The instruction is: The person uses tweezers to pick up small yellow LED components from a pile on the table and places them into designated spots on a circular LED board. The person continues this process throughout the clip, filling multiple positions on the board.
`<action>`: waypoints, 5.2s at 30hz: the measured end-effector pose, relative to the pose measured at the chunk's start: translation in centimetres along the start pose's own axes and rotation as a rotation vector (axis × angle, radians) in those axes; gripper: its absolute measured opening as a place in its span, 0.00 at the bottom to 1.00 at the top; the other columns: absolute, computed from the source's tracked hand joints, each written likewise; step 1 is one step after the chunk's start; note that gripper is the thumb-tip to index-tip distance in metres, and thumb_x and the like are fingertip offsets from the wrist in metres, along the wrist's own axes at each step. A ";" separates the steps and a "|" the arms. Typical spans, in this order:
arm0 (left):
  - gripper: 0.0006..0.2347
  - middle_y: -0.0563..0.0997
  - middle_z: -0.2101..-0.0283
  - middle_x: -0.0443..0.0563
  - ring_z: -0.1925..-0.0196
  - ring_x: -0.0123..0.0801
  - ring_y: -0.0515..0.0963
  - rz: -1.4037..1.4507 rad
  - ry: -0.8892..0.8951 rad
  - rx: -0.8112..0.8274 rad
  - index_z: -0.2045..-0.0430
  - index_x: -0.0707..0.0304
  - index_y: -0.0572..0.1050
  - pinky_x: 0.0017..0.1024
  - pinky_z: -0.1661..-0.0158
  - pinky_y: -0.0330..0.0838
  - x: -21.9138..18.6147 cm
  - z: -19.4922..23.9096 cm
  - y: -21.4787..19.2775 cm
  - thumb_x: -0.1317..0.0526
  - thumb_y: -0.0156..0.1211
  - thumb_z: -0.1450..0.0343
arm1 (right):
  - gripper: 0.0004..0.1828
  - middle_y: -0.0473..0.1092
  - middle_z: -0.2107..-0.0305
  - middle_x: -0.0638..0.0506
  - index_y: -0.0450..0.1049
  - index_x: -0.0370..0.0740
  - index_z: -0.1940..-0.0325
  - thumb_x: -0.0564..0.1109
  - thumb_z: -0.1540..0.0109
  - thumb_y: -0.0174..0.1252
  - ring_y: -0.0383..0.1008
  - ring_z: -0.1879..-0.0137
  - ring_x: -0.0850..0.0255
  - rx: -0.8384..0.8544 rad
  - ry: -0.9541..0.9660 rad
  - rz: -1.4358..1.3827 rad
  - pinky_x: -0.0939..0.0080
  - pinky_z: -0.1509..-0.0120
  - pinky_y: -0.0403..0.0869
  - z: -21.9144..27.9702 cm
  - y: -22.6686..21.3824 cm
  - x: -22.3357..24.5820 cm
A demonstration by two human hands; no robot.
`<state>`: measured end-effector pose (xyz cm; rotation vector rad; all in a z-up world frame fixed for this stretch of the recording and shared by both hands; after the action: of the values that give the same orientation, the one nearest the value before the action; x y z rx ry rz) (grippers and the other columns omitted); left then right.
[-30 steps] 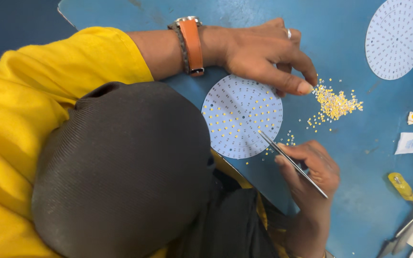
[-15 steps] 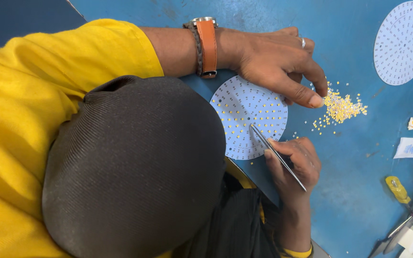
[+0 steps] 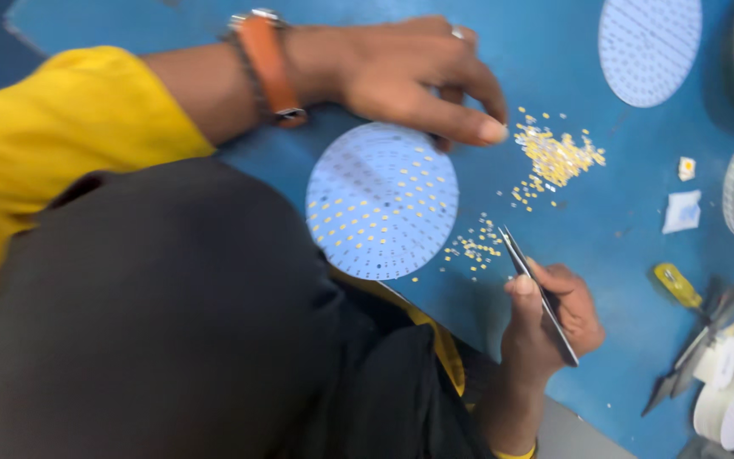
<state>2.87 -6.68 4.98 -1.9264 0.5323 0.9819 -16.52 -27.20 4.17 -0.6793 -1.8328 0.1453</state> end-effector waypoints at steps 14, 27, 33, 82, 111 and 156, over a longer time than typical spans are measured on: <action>0.28 0.86 0.57 0.52 0.53 0.39 0.80 -0.143 0.049 -0.056 0.40 0.68 0.74 0.36 0.51 0.72 -0.8 6.7 -2.1 0.42 0.46 0.24 | 0.07 0.74 0.72 0.52 0.76 0.28 0.54 0.36 0.34 0.63 0.71 0.69 0.72 -0.032 0.256 0.085 0.73 0.64 0.70 1.6 0.1 -2.7; 0.31 0.86 0.53 0.46 0.47 0.35 0.69 -0.258 0.028 -0.111 0.39 0.65 0.74 0.41 0.37 0.55 -0.4 9.6 -1.5 0.37 0.45 0.25 | 0.09 0.74 0.71 0.56 0.79 0.29 0.54 0.37 0.37 0.67 0.69 0.67 0.75 0.051 0.106 0.284 0.75 0.62 0.67 0.7 1.0 -1.3; 0.30 0.86 0.53 0.45 0.44 0.35 0.70 -0.287 0.032 -0.118 0.39 0.64 0.74 0.41 0.36 0.53 -0.2 9.7 -1.4 0.38 0.45 0.24 | 0.09 0.72 0.72 0.56 0.79 0.29 0.53 0.37 0.36 0.66 0.66 0.68 0.75 0.034 0.187 0.173 0.75 0.63 0.64 0.9 0.7 -1.6; 0.32 0.87 0.53 0.47 0.45 0.33 0.74 -0.209 0.042 -0.212 0.38 0.66 0.75 0.35 0.44 0.70 -0.6 12.6 -1.5 0.35 0.45 0.20 | 0.11 0.78 0.67 0.49 0.80 0.31 0.56 0.34 0.42 0.68 0.75 0.66 0.67 0.479 0.061 0.160 0.70 0.60 0.71 0.4 4.9 -0.4; 0.31 0.86 0.56 0.49 0.46 0.35 0.77 -0.226 0.097 -0.182 0.39 0.68 0.75 0.34 0.42 0.67 -1.0 12.1 -1.8 0.37 0.46 0.22 | 0.08 0.75 0.71 0.52 0.80 0.31 0.58 0.32 0.42 0.68 0.71 0.68 0.71 0.265 0.003 0.265 0.72 0.62 0.68 0.8 1.4 -1.0; 0.28 0.86 0.57 0.49 0.42 0.36 0.77 -0.229 0.066 -0.174 0.40 0.66 0.75 0.35 0.40 0.64 -1.2 12.0 -1.9 0.40 0.49 0.23 | 0.07 0.75 0.71 0.51 0.79 0.28 0.58 0.31 0.40 0.66 0.70 0.68 0.72 0.233 0.080 0.193 0.73 0.61 0.67 0.3 0.6 -2.0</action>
<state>-1.70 4.53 3.34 -2.1268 0.2620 0.8417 -16.11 -27.67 2.20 -0.6852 -1.6402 0.4456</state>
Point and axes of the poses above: each hand's wrist, its own z-axis away from the middle knuckle, its own y-axis out of the palm, x = y × z, the point moved 9 cm from there along -z, towards the middle knuckle
